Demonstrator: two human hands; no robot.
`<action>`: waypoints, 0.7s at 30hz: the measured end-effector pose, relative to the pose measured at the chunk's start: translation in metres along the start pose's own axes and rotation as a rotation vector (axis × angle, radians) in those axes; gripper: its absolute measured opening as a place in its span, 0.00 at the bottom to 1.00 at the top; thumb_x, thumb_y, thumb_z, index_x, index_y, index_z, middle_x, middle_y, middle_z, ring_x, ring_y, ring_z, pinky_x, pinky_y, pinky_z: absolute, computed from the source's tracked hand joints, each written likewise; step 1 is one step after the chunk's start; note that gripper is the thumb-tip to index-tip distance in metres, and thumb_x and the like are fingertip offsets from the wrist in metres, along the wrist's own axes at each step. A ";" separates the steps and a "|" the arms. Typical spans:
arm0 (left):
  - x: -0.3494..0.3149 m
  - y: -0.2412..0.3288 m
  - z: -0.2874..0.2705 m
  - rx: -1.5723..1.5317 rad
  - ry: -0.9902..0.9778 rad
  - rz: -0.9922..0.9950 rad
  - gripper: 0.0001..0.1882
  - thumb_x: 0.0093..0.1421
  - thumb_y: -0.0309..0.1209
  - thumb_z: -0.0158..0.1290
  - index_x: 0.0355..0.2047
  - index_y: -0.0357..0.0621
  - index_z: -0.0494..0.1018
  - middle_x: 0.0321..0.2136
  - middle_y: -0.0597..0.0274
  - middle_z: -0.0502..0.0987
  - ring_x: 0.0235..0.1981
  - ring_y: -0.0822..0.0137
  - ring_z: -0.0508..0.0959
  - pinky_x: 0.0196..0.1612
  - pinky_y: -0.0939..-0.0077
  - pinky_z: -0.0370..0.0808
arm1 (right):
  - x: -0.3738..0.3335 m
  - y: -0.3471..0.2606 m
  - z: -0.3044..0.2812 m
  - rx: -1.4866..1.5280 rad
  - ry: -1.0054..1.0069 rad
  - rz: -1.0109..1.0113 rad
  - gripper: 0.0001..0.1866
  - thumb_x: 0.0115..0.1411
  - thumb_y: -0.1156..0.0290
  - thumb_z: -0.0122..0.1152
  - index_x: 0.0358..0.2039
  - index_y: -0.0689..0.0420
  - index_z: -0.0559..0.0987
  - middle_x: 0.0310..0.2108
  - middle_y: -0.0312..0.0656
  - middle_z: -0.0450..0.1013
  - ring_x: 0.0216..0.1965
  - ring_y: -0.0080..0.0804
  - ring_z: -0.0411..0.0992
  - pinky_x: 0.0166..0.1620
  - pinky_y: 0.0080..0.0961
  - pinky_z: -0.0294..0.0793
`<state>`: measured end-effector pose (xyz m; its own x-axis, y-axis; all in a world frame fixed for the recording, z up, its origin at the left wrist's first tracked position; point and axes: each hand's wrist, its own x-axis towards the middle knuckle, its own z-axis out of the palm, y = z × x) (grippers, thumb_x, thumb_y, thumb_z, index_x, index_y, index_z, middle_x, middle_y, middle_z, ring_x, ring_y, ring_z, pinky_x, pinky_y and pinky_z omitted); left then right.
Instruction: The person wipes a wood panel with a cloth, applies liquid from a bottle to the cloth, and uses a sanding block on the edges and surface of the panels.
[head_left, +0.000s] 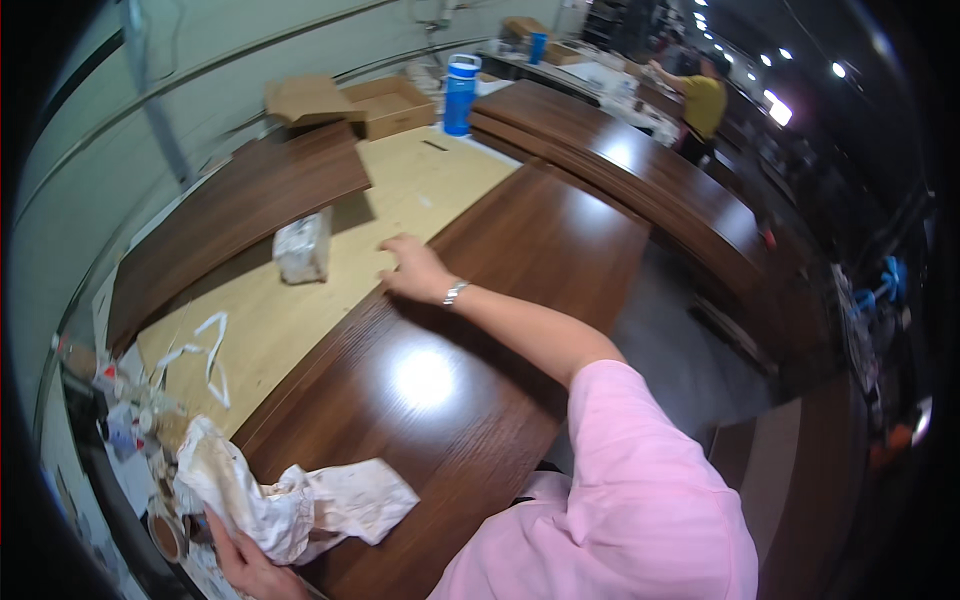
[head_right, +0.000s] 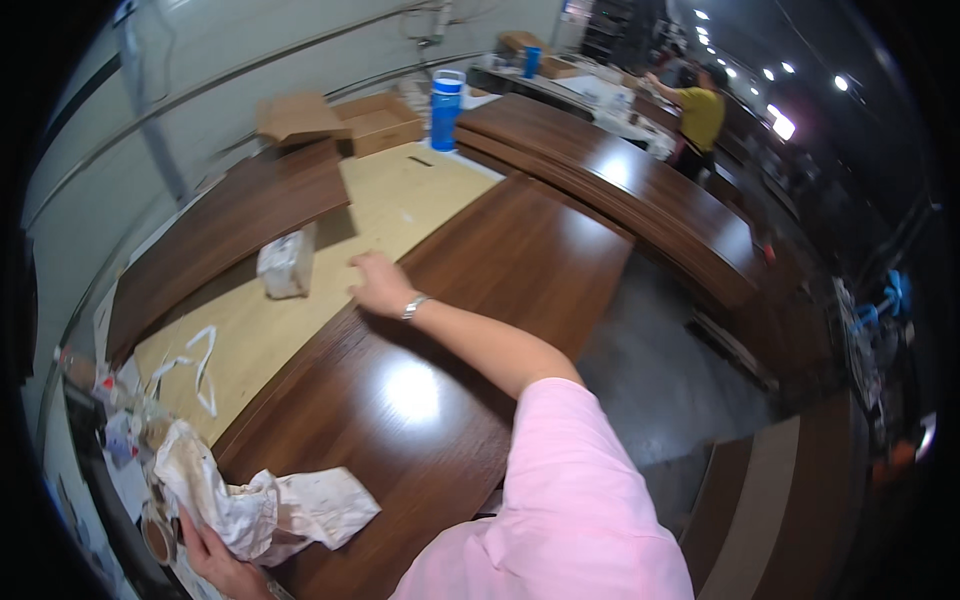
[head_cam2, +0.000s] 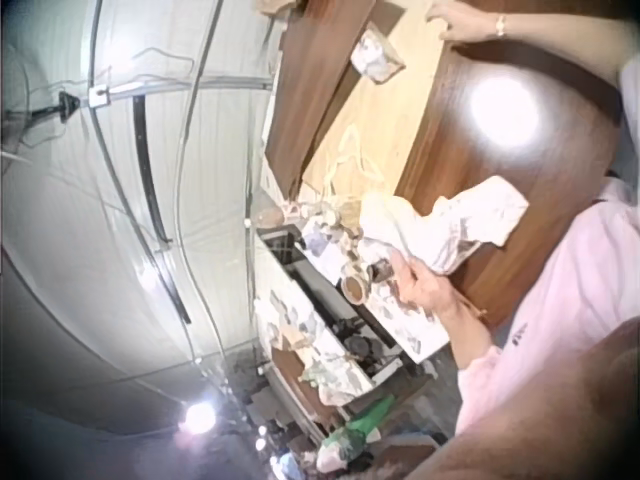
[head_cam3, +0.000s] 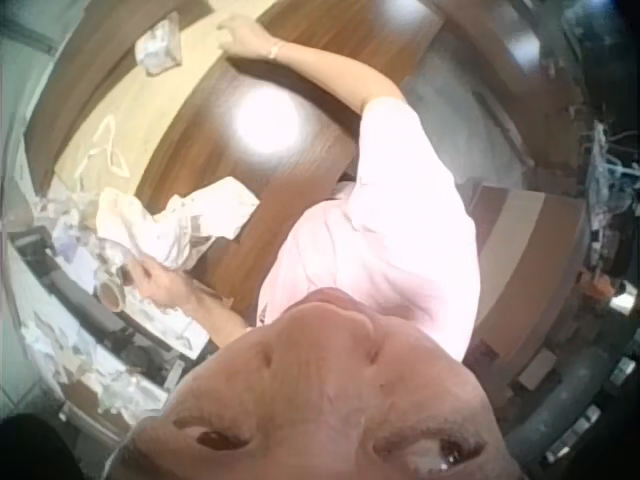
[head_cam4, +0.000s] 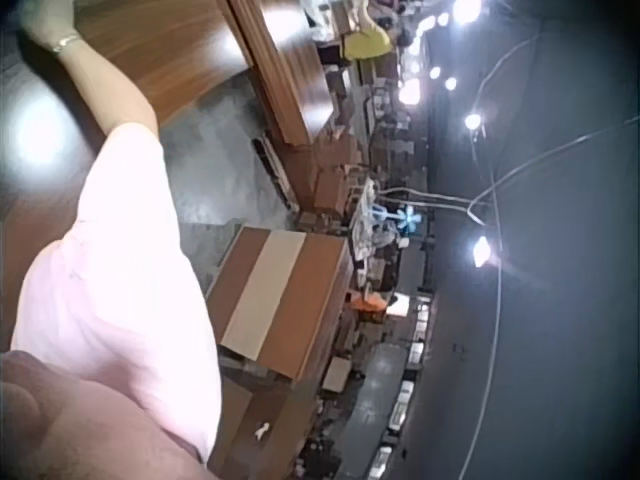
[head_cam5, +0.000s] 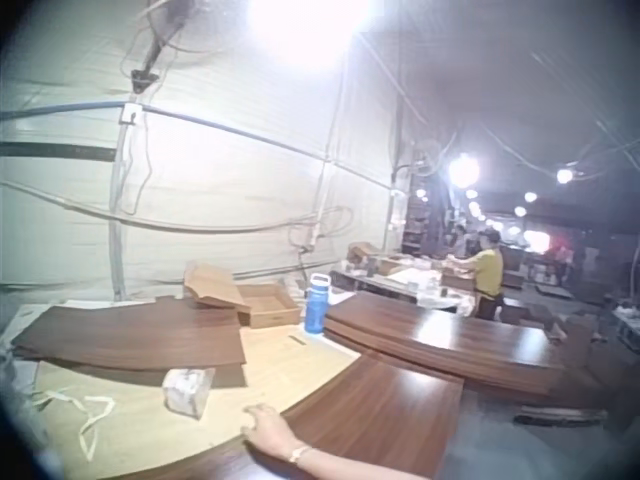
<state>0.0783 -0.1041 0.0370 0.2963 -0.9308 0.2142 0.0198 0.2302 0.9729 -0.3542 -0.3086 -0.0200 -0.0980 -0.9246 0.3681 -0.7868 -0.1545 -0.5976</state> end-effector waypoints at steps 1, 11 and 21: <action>-0.005 0.003 0.011 0.275 -0.316 0.165 0.23 0.66 0.28 0.50 0.61 0.35 0.67 0.60 0.46 0.68 0.61 0.50 0.68 0.64 0.59 0.62 | -0.017 0.027 -0.036 -0.112 0.033 0.050 0.23 0.51 0.64 0.67 0.46 0.62 0.78 0.43 0.54 0.73 0.48 0.52 0.71 0.54 0.40 0.71; -0.017 -0.074 0.231 0.840 -1.334 0.723 0.25 0.61 0.39 0.53 0.60 0.57 0.70 0.65 0.66 0.65 0.68 0.56 0.60 0.65 0.36 0.52 | -0.172 0.151 -0.186 -0.422 0.200 0.181 0.21 0.58 0.67 0.61 0.49 0.64 0.76 0.55 0.51 0.70 0.59 0.48 0.65 0.62 0.38 0.64; -0.082 -0.055 0.229 0.793 -1.495 0.646 0.28 0.59 0.34 0.56 0.61 0.56 0.69 0.66 0.68 0.64 0.69 0.57 0.59 0.65 0.34 0.50 | -0.176 0.153 -0.171 -0.439 0.197 0.189 0.22 0.61 0.68 0.57 0.54 0.67 0.73 0.58 0.51 0.68 0.61 0.47 0.64 0.64 0.39 0.62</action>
<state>-0.1654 -0.1056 -0.0143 -0.9524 -0.3047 -0.0123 -0.2810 0.8610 0.4240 -0.5614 -0.1099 -0.0546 -0.3430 -0.8328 0.4346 -0.9216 0.2090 -0.3270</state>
